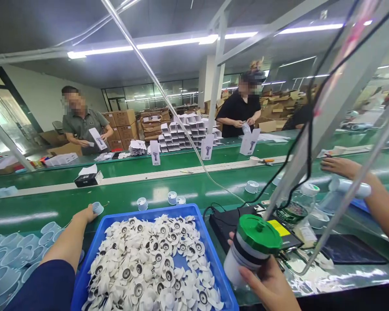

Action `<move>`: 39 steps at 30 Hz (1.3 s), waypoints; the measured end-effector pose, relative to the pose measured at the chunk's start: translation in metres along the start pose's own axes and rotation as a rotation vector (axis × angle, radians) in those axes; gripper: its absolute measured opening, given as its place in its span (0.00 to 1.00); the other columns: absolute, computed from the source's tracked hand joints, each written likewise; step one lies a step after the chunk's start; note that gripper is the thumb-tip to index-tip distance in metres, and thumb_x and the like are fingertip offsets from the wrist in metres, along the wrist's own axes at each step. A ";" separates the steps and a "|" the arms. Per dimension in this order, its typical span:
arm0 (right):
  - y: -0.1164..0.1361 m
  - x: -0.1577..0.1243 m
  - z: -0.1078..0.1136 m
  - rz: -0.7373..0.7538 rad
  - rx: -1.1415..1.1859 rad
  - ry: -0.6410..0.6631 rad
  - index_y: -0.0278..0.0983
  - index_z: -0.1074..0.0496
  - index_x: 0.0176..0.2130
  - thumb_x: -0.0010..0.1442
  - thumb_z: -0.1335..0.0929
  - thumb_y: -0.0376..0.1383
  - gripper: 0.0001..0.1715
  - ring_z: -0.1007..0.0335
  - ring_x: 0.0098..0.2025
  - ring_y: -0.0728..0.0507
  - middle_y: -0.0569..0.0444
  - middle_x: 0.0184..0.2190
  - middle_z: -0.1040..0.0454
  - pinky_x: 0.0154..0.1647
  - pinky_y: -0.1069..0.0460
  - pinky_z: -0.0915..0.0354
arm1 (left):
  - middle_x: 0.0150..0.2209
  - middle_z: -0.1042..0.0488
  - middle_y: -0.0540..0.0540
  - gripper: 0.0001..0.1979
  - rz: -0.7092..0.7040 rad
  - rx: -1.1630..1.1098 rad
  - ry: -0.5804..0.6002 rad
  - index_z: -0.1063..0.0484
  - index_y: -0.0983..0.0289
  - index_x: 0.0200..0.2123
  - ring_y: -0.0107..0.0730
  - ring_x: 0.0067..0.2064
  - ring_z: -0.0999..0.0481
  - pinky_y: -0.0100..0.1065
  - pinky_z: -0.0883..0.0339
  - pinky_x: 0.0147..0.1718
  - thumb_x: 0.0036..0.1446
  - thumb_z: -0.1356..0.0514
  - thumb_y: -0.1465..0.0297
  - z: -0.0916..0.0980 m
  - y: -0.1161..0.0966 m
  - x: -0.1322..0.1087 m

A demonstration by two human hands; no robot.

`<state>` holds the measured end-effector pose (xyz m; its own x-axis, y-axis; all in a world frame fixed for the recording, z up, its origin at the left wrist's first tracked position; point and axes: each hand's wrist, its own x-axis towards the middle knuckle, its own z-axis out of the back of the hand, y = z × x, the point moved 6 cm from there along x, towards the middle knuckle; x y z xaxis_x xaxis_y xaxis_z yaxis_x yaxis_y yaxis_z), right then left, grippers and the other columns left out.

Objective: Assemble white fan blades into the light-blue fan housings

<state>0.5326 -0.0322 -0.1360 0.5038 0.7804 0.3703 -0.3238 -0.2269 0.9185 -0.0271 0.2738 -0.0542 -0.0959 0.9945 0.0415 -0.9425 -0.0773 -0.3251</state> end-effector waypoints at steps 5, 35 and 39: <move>0.003 -0.010 -0.005 -0.154 0.136 -0.074 0.41 0.31 0.48 0.44 0.21 0.53 0.38 0.20 0.45 0.33 0.43 0.44 0.20 0.47 0.43 0.23 | 0.52 0.25 0.59 0.17 -0.042 -0.172 -0.122 0.28 0.65 0.54 0.40 0.49 0.22 0.46 0.25 0.47 0.66 0.38 0.63 0.008 -0.019 -0.018; 0.218 -0.034 -0.151 -0.164 1.036 0.567 0.37 0.27 0.36 0.42 0.20 0.57 0.33 0.27 0.27 0.47 0.54 0.29 0.26 0.25 0.53 0.28 | 0.38 0.21 0.55 0.16 -0.763 -0.568 0.116 0.26 0.61 0.40 0.41 0.37 0.21 0.39 0.26 0.36 0.47 0.29 0.66 -0.014 -0.199 -0.340; 0.220 -0.040 -0.144 -0.124 0.990 0.585 0.36 0.27 0.36 0.44 0.21 0.57 0.32 0.27 0.29 0.45 0.52 0.30 0.25 0.27 0.51 0.27 | 0.38 0.22 0.54 0.16 -0.748 -0.599 0.137 0.27 0.60 0.41 0.38 0.35 0.23 0.37 0.27 0.35 0.47 0.30 0.68 -0.016 -0.201 -0.346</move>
<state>0.3254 -0.0293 0.0315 -0.0437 0.9209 0.3873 0.6012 -0.2854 0.7464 0.2005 -0.0534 -0.0185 0.5365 0.7745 0.3352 -0.4218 0.5901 -0.6884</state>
